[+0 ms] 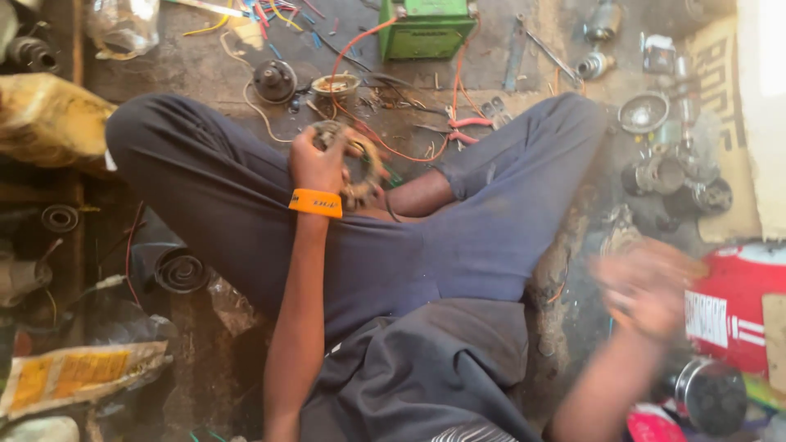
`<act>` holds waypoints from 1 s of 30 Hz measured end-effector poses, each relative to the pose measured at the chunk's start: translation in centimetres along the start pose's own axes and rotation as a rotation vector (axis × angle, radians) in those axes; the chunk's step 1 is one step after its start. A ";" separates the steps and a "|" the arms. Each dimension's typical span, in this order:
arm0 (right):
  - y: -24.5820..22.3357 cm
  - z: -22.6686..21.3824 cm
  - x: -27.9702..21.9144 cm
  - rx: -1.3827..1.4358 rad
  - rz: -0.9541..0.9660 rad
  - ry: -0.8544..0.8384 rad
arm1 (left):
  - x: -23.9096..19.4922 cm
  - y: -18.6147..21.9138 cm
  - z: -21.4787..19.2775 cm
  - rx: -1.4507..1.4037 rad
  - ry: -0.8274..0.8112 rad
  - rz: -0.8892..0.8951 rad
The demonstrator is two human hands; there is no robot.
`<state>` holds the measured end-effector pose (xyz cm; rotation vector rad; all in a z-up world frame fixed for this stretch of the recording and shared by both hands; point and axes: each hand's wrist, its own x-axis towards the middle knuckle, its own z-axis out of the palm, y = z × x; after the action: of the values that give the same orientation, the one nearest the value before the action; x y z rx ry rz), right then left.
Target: The person sits on the floor and uses a hammer to tap a cylindrical motor housing, then uses pliers to strip and adjust wires on a stator assembly. The person handles a green battery and various motor parts during the process.
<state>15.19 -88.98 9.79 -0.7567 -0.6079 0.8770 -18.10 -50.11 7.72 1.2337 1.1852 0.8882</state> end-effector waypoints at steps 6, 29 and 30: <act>-8.7 -2.8 -3.5 -0.793 0.231 0.015 | -0.7 0.9 -0.1 -0.209 -0.126 0.092; 10.6 15.2 10.4 -0.130 0.355 -0.046 | -5.2 1.1 1.4 -0.739 -0.549 -0.078; 11.6 15.2 10.7 -0.051 0.388 -0.054 | -5.1 1.1 1.5 -0.739 -0.559 -0.056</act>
<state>4.20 -70.01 11.38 -0.9161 -0.5403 1.2448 -17.55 -55.19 9.64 0.7495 0.3740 0.7632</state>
